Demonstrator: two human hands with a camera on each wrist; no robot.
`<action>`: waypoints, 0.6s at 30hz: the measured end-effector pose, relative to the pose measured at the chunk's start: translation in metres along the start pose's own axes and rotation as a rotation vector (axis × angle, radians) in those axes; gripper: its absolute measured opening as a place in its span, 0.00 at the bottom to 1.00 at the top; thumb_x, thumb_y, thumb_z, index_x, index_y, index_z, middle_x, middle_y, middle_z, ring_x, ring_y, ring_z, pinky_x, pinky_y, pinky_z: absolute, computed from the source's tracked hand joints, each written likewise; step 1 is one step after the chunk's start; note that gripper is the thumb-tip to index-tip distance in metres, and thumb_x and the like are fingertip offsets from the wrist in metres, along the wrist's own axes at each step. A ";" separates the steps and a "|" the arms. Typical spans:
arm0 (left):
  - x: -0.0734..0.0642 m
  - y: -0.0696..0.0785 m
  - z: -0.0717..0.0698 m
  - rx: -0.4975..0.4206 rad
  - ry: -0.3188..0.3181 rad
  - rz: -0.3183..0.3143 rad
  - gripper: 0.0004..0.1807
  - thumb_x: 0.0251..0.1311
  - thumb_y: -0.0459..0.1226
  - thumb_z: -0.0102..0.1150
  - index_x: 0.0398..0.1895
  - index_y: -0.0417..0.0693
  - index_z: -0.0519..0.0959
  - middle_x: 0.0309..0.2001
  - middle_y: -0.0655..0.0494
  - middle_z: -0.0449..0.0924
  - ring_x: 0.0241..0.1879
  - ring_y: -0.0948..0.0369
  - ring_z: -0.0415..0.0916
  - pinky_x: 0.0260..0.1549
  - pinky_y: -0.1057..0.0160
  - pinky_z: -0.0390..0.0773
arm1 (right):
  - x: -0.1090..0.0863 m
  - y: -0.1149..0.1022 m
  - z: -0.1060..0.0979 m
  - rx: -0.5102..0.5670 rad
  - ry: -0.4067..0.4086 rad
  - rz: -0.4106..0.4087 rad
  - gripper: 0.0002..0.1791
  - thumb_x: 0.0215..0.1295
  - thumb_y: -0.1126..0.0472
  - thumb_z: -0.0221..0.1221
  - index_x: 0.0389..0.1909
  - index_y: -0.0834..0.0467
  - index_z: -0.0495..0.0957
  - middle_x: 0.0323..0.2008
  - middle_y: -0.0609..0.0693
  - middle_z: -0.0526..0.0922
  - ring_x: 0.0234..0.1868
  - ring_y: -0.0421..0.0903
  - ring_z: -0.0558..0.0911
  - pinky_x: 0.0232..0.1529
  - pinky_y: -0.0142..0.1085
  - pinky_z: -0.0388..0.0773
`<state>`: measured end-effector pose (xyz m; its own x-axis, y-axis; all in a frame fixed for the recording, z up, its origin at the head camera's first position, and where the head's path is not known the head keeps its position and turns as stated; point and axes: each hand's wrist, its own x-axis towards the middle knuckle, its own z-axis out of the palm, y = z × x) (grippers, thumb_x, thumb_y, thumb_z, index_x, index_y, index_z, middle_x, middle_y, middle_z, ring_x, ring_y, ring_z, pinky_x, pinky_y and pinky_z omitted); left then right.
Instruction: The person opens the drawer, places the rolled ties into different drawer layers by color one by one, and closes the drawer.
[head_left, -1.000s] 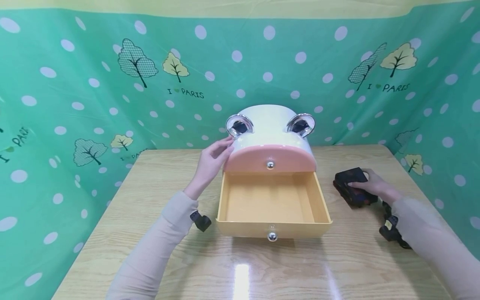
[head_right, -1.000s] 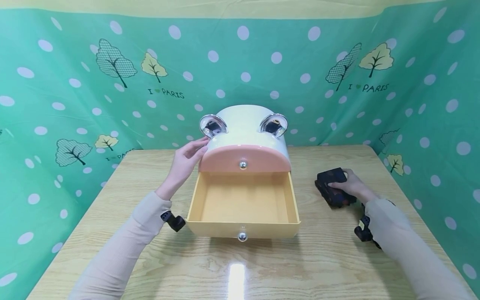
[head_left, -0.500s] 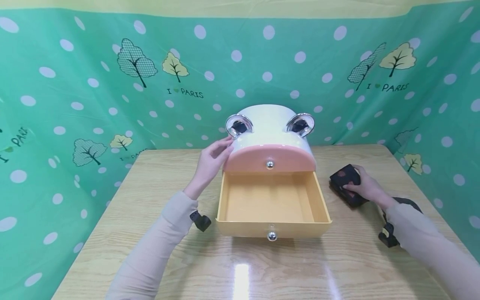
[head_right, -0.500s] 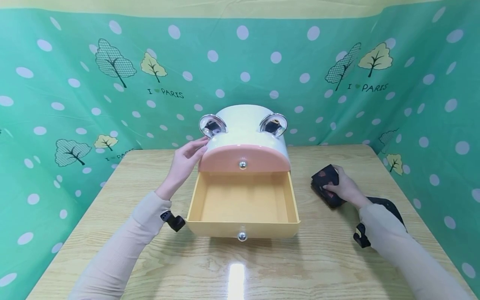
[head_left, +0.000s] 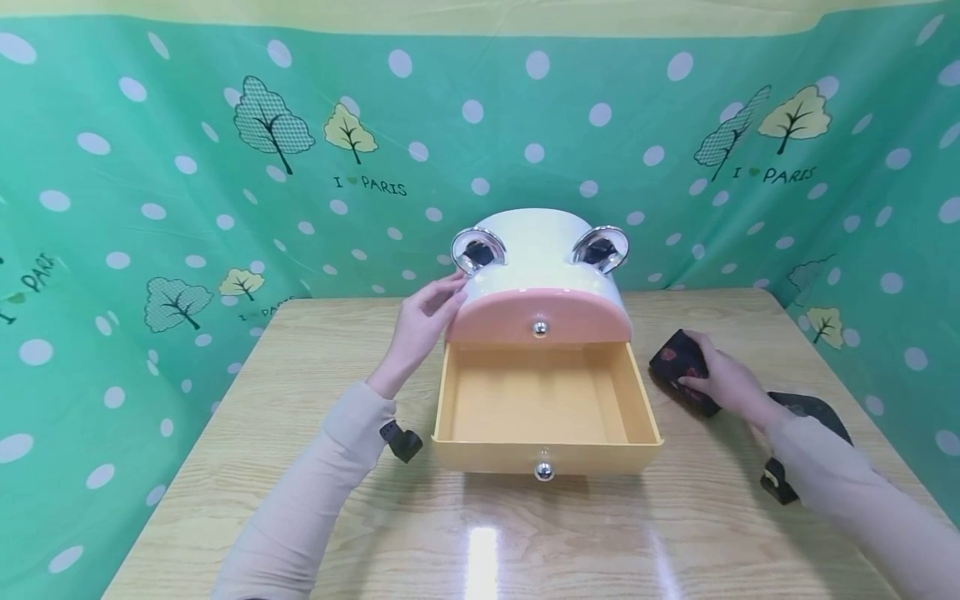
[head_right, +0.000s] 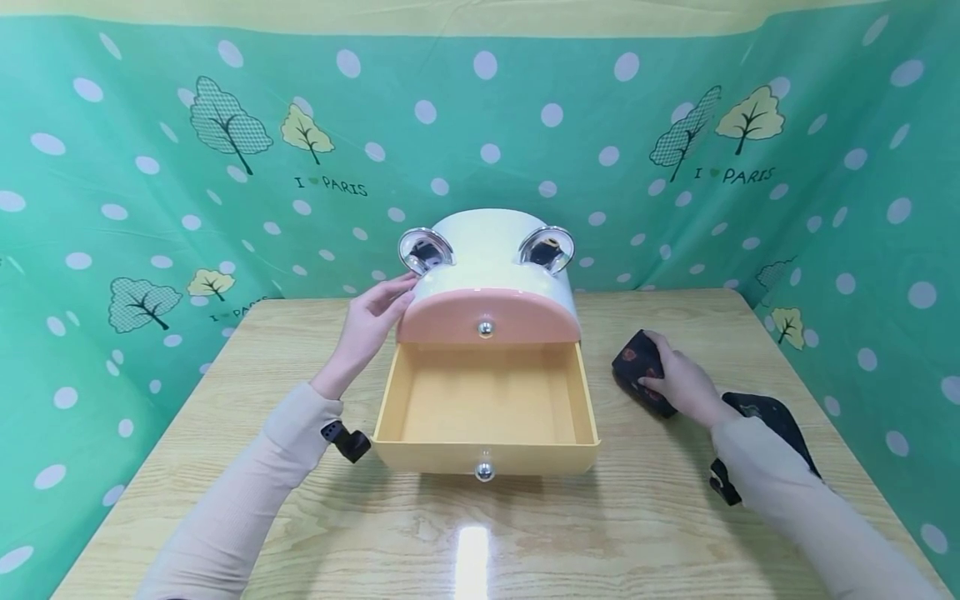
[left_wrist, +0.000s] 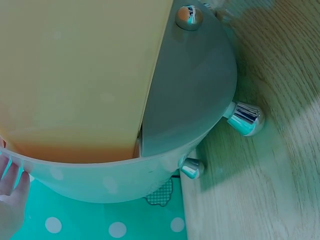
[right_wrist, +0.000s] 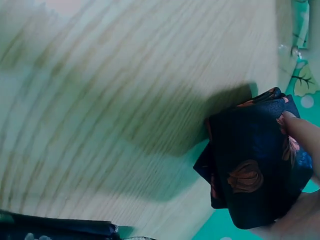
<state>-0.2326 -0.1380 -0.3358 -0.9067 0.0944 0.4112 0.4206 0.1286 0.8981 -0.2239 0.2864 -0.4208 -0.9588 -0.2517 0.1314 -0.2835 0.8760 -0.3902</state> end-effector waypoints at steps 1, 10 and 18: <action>0.000 0.000 0.000 0.003 0.000 0.005 0.16 0.56 0.36 0.56 0.47 0.37 0.74 0.56 0.51 0.70 0.55 0.62 0.67 0.54 0.69 0.68 | 0.000 -0.001 0.001 -0.012 0.013 -0.008 0.43 0.51 0.64 0.62 0.60 0.70 0.46 0.39 0.78 0.71 0.36 0.67 0.76 0.32 0.53 0.74; 0.000 -0.001 0.000 0.004 0.002 0.023 0.16 0.56 0.37 0.56 0.47 0.37 0.74 0.56 0.51 0.71 0.55 0.61 0.68 0.53 0.68 0.69 | 0.000 -0.004 0.006 -0.016 -0.031 0.102 0.40 0.52 0.61 0.61 0.56 0.80 0.51 0.42 0.80 0.69 0.40 0.68 0.73 0.37 0.55 0.74; 0.000 -0.001 0.000 0.007 -0.001 0.015 0.16 0.56 0.37 0.56 0.47 0.37 0.74 0.56 0.51 0.70 0.55 0.61 0.68 0.53 0.68 0.69 | -0.002 -0.007 0.012 0.022 -0.054 0.059 0.36 0.46 0.61 0.65 0.50 0.79 0.61 0.36 0.73 0.73 0.36 0.63 0.75 0.34 0.52 0.74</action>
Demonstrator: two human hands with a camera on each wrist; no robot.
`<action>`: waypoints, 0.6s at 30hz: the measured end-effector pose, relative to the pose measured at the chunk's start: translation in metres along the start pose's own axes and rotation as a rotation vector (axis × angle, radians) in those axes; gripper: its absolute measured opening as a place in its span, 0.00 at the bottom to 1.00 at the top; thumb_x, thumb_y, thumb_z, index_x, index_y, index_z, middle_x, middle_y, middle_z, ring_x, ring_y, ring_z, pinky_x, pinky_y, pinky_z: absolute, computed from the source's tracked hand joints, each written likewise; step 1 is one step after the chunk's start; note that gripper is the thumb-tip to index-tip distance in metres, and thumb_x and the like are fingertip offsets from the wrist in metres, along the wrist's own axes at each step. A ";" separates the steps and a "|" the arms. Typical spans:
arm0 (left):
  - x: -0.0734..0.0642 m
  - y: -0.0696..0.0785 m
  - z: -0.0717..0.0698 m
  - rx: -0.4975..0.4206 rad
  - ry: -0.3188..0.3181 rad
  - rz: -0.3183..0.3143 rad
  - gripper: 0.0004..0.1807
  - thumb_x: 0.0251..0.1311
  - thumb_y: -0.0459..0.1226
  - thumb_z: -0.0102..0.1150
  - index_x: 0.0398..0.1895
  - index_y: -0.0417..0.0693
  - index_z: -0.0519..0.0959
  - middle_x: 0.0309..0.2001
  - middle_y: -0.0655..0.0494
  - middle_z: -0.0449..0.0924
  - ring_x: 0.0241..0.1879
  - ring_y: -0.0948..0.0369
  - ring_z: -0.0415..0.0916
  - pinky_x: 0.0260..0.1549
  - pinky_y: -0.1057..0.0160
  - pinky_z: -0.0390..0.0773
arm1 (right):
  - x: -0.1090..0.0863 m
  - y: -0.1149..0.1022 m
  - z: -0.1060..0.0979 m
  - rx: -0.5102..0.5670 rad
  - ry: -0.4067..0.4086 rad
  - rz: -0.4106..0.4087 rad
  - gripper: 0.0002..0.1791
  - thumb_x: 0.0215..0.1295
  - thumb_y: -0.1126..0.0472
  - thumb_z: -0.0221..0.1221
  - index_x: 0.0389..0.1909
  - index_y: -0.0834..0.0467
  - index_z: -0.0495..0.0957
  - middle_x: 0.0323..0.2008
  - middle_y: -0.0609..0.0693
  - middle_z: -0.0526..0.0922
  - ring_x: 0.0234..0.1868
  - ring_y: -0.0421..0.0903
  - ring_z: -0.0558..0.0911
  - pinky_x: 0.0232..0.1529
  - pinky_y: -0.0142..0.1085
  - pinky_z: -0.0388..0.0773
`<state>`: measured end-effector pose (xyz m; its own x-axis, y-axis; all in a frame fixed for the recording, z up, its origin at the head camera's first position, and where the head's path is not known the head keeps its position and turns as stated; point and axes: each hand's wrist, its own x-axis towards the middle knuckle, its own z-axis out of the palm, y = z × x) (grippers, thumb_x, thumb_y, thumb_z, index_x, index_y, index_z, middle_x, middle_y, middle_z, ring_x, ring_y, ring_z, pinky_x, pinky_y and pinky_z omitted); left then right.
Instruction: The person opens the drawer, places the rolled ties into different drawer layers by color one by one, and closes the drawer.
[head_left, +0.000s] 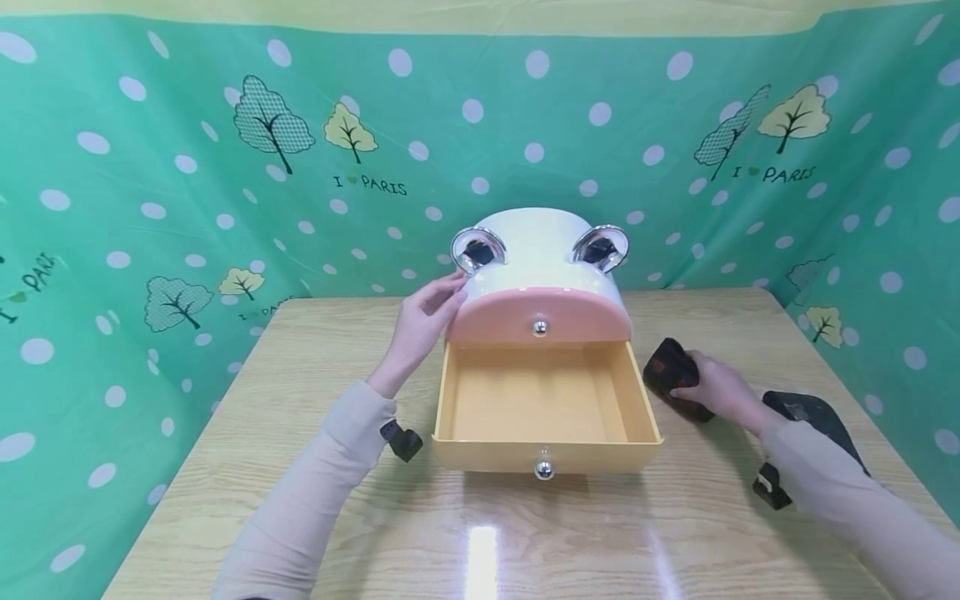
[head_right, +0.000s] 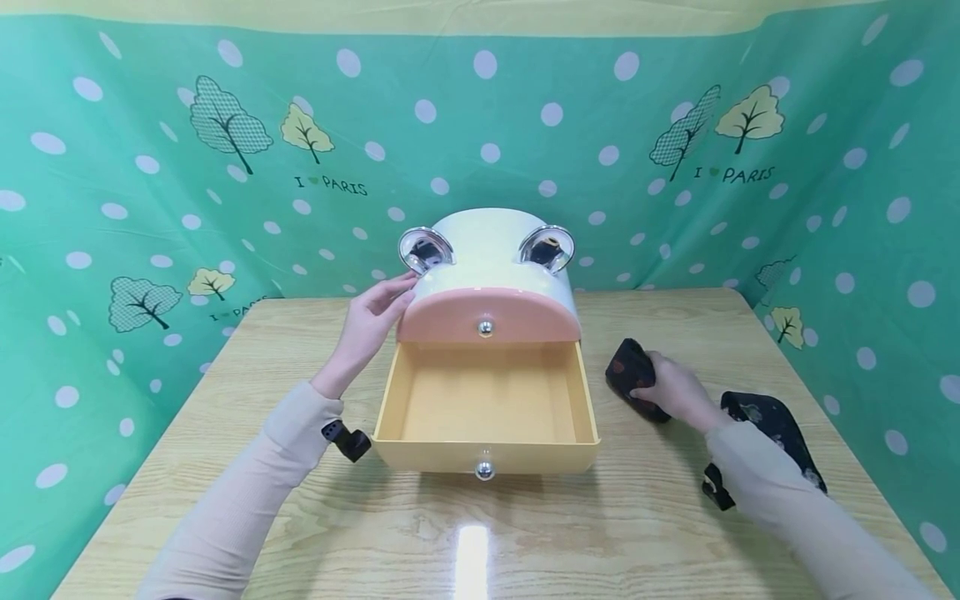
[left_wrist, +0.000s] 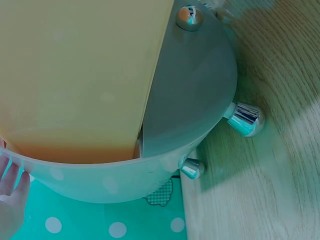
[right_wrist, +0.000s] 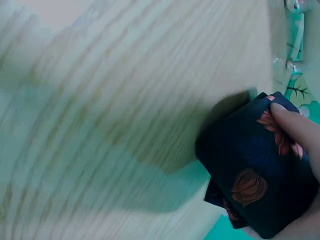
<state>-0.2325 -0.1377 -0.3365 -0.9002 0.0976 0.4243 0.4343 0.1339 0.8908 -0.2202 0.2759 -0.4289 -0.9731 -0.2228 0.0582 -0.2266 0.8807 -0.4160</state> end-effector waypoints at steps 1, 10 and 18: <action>0.000 0.001 0.000 -0.001 -0.001 -0.004 0.16 0.56 0.37 0.56 0.47 0.37 0.74 0.56 0.51 0.70 0.55 0.61 0.68 0.53 0.68 0.69 | 0.000 -0.001 0.001 0.002 -0.011 -0.003 0.36 0.46 0.61 0.65 0.50 0.79 0.60 0.36 0.72 0.74 0.36 0.62 0.76 0.34 0.52 0.74; -0.008 0.027 0.003 0.017 -0.014 -0.018 0.16 0.58 0.31 0.52 0.47 0.30 0.72 0.57 0.43 0.68 0.56 0.53 0.66 0.54 0.66 0.68 | -0.001 -0.005 0.004 0.032 -0.066 -0.006 0.37 0.44 0.59 0.67 0.49 0.78 0.61 0.37 0.71 0.74 0.38 0.63 0.75 0.36 0.53 0.74; -0.008 0.031 0.003 0.044 -0.010 -0.027 0.16 0.58 0.32 0.53 0.47 0.31 0.72 0.57 0.44 0.68 0.56 0.55 0.66 0.55 0.68 0.67 | 0.000 -0.008 0.000 0.043 -0.115 0.037 0.40 0.44 0.58 0.67 0.51 0.79 0.59 0.41 0.73 0.72 0.39 0.62 0.74 0.38 0.52 0.74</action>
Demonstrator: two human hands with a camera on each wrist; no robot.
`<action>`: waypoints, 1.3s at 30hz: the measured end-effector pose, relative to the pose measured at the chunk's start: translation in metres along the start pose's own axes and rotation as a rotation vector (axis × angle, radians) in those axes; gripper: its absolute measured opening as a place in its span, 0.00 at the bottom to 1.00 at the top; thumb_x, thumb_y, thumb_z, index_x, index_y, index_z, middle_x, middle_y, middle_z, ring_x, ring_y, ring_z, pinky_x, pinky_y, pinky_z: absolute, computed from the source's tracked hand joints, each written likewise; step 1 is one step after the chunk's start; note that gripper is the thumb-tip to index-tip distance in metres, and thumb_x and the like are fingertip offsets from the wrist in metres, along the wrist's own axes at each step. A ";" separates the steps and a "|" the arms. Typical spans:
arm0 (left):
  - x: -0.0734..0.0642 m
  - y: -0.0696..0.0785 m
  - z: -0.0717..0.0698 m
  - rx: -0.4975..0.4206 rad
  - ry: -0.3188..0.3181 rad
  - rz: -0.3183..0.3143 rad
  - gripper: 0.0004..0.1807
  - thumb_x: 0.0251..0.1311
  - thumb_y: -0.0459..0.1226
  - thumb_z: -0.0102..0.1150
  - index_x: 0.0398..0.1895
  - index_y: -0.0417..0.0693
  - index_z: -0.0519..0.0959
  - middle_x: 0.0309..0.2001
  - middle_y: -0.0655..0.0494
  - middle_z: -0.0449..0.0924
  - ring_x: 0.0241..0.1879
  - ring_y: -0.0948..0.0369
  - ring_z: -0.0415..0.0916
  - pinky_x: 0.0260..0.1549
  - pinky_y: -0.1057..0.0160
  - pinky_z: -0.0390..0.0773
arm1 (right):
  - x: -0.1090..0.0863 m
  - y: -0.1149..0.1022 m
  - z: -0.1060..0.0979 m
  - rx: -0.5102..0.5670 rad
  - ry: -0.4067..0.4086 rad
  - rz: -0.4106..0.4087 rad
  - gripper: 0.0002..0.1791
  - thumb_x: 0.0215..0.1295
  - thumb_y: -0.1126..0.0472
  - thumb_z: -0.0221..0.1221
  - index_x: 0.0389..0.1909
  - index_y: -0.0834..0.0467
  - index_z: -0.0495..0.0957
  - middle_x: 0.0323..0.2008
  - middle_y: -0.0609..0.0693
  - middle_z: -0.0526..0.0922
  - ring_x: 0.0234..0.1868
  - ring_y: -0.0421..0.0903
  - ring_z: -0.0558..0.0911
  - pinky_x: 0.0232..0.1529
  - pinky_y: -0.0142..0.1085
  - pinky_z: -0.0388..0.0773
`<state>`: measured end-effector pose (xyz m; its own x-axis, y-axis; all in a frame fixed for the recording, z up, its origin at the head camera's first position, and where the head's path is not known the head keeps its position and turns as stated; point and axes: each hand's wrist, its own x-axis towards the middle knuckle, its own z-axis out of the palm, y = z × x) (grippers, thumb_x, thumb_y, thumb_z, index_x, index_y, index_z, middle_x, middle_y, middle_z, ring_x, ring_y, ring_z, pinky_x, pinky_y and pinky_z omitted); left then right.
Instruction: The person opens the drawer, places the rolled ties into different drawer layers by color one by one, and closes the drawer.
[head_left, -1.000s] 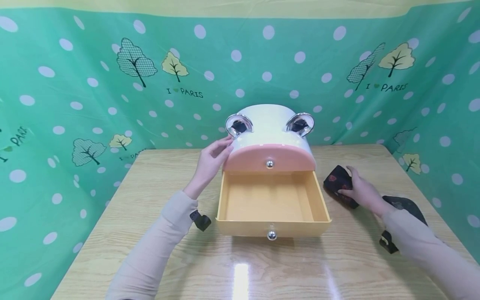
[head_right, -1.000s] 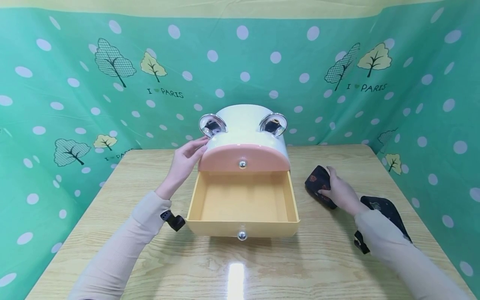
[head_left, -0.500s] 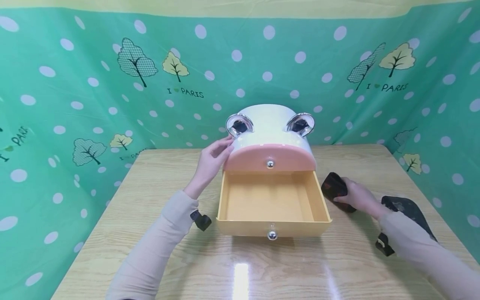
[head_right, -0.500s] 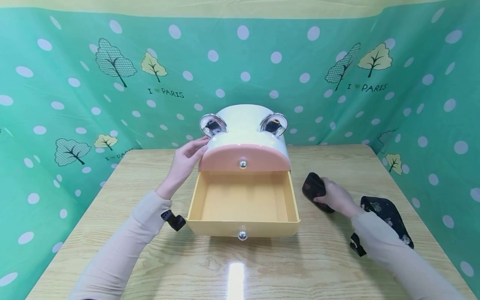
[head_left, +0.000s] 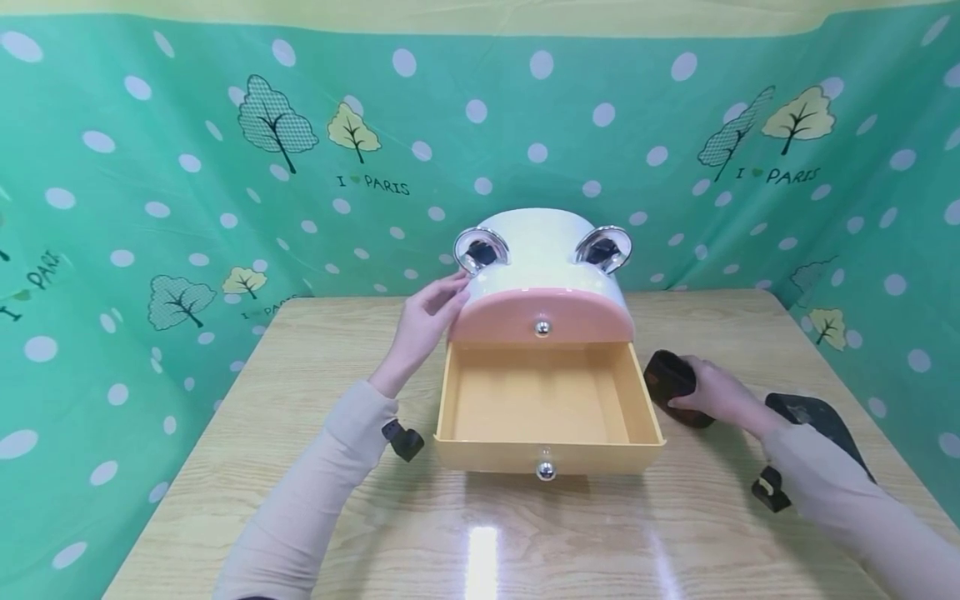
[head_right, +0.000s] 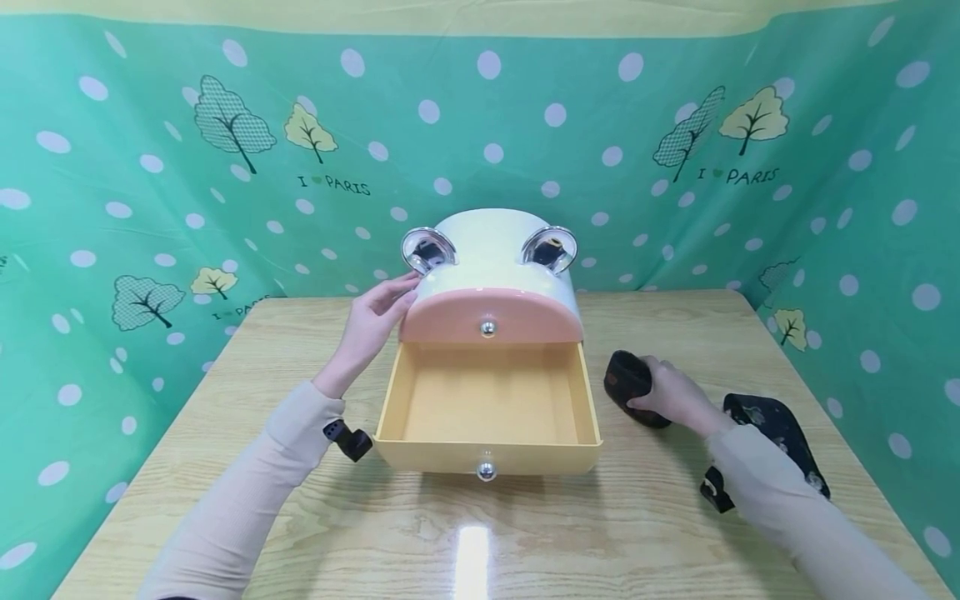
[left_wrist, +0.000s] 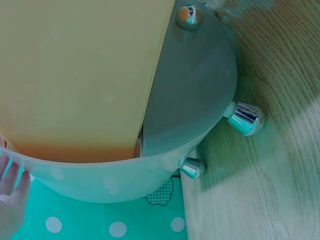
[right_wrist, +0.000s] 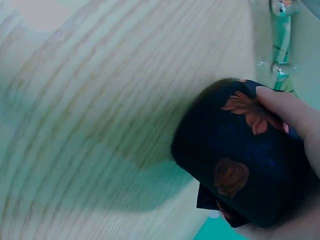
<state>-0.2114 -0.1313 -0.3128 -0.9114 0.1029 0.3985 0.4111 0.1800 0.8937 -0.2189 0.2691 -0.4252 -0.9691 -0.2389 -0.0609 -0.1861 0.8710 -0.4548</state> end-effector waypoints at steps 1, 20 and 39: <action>0.000 0.000 0.000 0.002 0.001 -0.002 0.16 0.58 0.32 0.53 0.47 0.32 0.72 0.57 0.45 0.68 0.56 0.55 0.66 0.55 0.68 0.67 | 0.000 0.000 -0.001 0.005 -0.002 0.004 0.41 0.44 0.58 0.66 0.51 0.79 0.59 0.41 0.73 0.71 0.39 0.62 0.74 0.38 0.53 0.74; 0.001 0.000 0.000 -0.005 0.001 -0.005 0.16 0.58 0.32 0.53 0.47 0.31 0.72 0.57 0.45 0.68 0.57 0.55 0.66 0.55 0.68 0.67 | -0.004 0.003 0.004 -0.011 0.026 -0.025 0.36 0.42 0.61 0.66 0.47 0.80 0.62 0.36 0.72 0.74 0.35 0.62 0.76 0.34 0.52 0.75; 0.001 -0.001 0.000 -0.003 0.003 -0.001 0.15 0.58 0.32 0.53 0.47 0.31 0.72 0.57 0.44 0.68 0.57 0.55 0.66 0.54 0.68 0.67 | -0.019 -0.001 -0.029 0.341 -0.105 0.029 0.26 0.50 0.59 0.63 0.40 0.73 0.64 0.23 0.54 0.80 0.23 0.43 0.79 0.24 0.31 0.77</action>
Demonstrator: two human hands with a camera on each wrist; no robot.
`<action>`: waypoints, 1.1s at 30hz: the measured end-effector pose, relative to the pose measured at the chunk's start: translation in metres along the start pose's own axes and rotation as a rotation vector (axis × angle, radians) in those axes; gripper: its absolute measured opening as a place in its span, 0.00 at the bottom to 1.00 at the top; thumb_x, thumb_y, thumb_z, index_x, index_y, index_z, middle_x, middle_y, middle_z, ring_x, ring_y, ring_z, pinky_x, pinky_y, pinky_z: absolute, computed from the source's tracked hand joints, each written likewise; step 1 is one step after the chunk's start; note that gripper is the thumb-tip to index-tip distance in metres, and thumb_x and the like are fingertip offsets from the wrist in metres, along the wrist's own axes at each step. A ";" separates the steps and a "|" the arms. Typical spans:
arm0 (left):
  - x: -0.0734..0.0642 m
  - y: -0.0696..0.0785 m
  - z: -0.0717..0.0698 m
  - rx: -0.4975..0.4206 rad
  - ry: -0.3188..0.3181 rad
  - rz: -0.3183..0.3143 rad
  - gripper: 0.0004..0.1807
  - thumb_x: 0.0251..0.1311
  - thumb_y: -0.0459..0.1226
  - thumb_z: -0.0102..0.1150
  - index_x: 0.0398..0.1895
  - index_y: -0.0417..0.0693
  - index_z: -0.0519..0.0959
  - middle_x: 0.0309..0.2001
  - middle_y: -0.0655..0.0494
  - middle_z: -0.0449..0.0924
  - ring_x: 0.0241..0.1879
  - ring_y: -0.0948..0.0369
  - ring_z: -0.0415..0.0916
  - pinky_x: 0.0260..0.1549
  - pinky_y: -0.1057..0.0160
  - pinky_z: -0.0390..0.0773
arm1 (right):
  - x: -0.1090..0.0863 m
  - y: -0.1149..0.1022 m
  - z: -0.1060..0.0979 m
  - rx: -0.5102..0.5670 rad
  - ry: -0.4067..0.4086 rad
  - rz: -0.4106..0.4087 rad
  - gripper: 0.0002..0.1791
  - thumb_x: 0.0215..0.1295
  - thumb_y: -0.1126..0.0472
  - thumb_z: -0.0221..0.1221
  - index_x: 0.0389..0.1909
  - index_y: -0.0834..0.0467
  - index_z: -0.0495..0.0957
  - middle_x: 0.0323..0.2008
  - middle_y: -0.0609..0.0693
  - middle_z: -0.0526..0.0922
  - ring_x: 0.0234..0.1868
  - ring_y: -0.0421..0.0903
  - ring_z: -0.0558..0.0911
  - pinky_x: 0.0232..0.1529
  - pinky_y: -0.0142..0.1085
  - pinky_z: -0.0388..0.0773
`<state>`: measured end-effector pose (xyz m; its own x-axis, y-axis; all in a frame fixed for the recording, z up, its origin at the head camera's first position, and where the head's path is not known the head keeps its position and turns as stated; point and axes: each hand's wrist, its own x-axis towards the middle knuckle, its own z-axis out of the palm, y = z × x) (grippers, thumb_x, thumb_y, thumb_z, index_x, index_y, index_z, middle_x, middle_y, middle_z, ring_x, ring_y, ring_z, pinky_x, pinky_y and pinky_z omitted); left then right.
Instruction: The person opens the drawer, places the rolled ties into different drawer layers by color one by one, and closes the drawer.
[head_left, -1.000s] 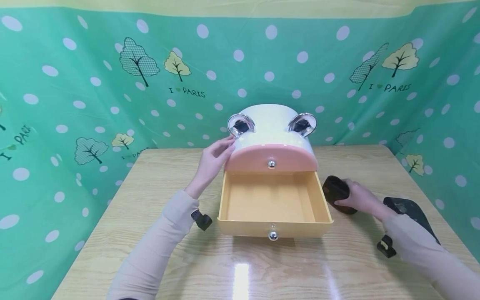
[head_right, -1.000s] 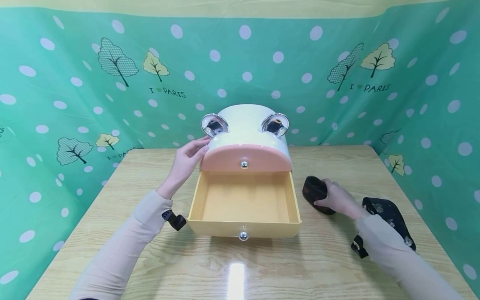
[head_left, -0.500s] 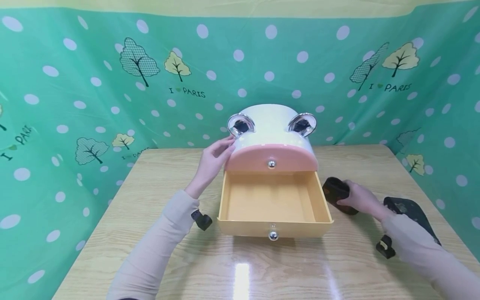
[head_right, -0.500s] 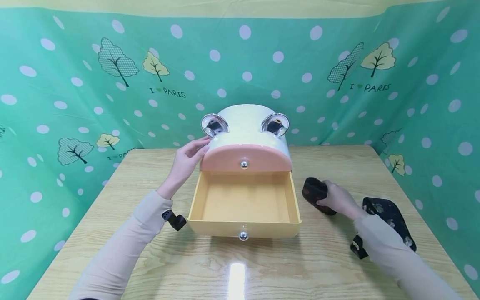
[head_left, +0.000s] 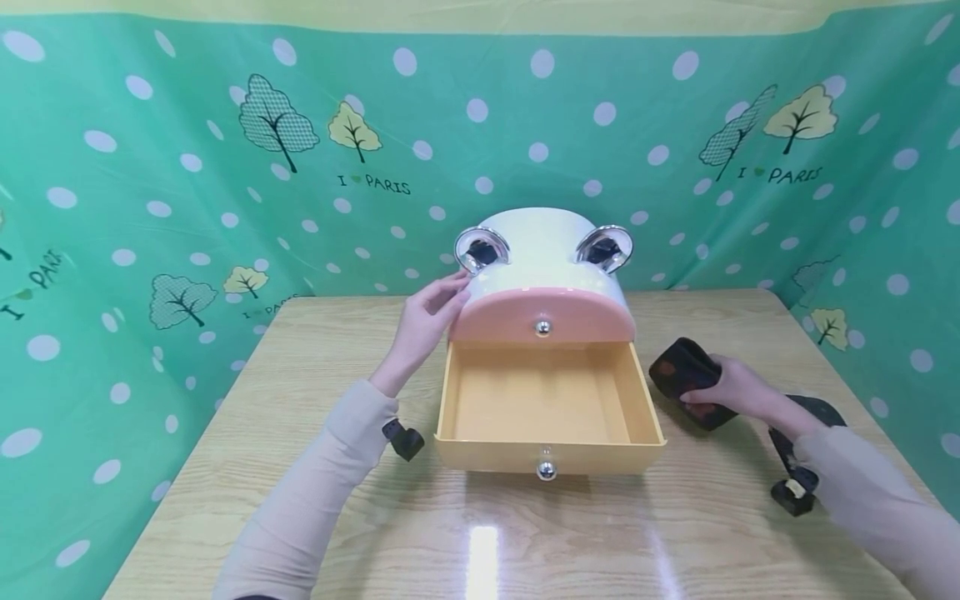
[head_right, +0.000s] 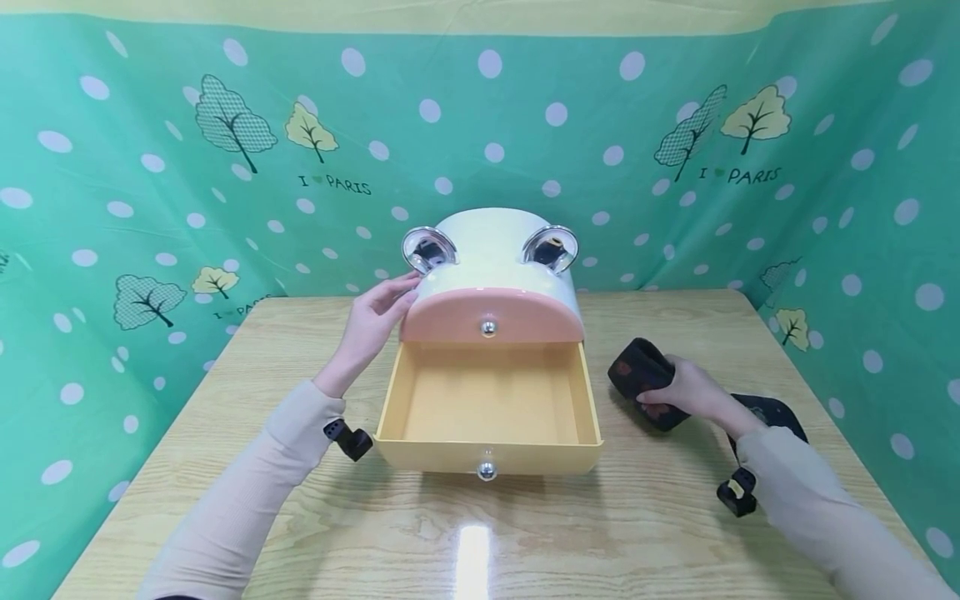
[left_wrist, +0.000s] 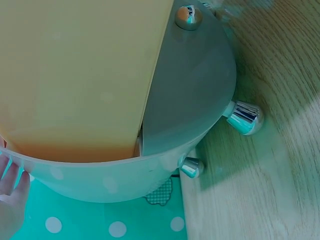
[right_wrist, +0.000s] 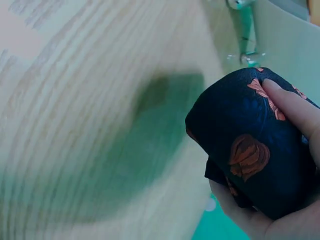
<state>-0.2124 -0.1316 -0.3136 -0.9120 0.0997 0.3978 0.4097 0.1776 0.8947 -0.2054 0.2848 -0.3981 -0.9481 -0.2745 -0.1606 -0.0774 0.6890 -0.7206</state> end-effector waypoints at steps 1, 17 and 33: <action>0.000 0.000 0.000 0.000 0.000 0.000 0.15 0.58 0.32 0.53 0.47 0.31 0.72 0.57 0.44 0.68 0.57 0.55 0.66 0.54 0.68 0.67 | -0.001 -0.001 -0.001 0.014 -0.003 -0.002 0.25 0.50 0.59 0.63 0.40 0.73 0.64 0.22 0.54 0.80 0.23 0.43 0.79 0.24 0.31 0.77; 0.000 0.000 0.000 -0.005 -0.003 -0.003 0.15 0.58 0.32 0.52 0.47 0.31 0.72 0.57 0.44 0.68 0.57 0.55 0.65 0.55 0.68 0.67 | -0.019 -0.031 -0.021 -0.033 0.008 0.060 0.34 0.54 0.53 0.60 0.49 0.76 0.62 0.29 0.54 0.80 0.28 0.43 0.79 0.28 0.33 0.78; 0.009 -0.029 -0.002 -0.019 0.007 0.026 0.17 0.56 0.37 0.55 0.47 0.36 0.74 0.56 0.50 0.70 0.55 0.60 0.68 0.55 0.69 0.67 | -0.041 -0.064 -0.033 -0.061 0.023 0.049 0.34 0.55 0.52 0.58 0.51 0.75 0.62 0.35 0.57 0.80 0.31 0.42 0.78 0.29 0.33 0.76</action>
<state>-0.2323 -0.1381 -0.3361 -0.9013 0.0968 0.4223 0.4327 0.1565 0.8878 -0.1715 0.2744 -0.3227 -0.9579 -0.2247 -0.1789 -0.0488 0.7411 -0.6696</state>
